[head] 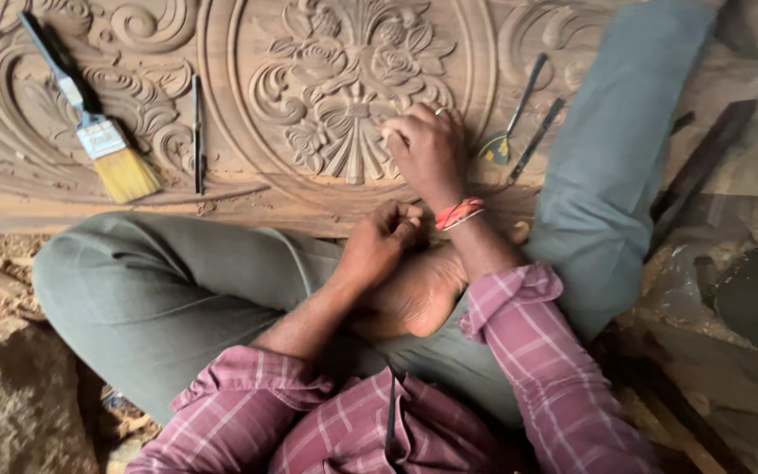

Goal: The person carves intricate floral patterns into a large wooden panel using various chisels and a mallet. They periodically brush away wood shavings and use sandpaper to smooth the carved surfaces.

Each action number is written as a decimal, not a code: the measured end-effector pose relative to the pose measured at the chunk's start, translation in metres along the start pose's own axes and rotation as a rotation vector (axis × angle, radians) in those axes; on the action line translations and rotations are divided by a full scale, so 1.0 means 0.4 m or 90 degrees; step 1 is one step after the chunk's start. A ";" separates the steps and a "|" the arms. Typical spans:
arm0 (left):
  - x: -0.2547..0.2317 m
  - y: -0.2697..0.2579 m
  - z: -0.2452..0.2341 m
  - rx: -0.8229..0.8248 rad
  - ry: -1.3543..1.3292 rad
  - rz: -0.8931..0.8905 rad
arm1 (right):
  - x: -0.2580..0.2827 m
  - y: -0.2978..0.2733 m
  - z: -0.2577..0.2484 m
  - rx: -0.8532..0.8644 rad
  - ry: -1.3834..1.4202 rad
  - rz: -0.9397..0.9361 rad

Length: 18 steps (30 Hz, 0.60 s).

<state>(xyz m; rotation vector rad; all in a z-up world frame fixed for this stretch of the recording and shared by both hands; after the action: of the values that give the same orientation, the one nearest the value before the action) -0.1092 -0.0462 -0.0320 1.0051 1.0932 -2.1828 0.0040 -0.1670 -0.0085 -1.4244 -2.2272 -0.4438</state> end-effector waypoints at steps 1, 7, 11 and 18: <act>0.000 -0.007 -0.002 -0.009 0.025 -0.005 | 0.002 0.001 0.014 0.011 0.018 0.009; -0.001 0.005 0.004 -0.011 0.023 -0.009 | -0.057 0.006 0.049 -0.022 0.103 0.014; 0.004 -0.010 -0.001 -0.024 0.089 -0.022 | -0.048 0.003 0.082 0.015 0.056 0.053; 0.012 0.009 0.008 -0.001 0.023 -0.022 | -0.046 -0.010 0.062 -0.047 0.042 0.030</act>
<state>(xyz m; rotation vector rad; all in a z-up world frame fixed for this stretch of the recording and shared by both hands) -0.1110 -0.0512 -0.0361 1.0352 1.1363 -2.1978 0.0019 -0.1704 -0.0395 -1.4746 -2.1401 -0.5536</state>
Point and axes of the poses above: each hand's wrist, its own y-axis towards the middle knuckle, its own z-axis out of the palm, x = y × z, the point moved 1 cm from there along y, towards the middle knuckle, and after that the axes turned 15 degrees about x, right-handed, at the moved point
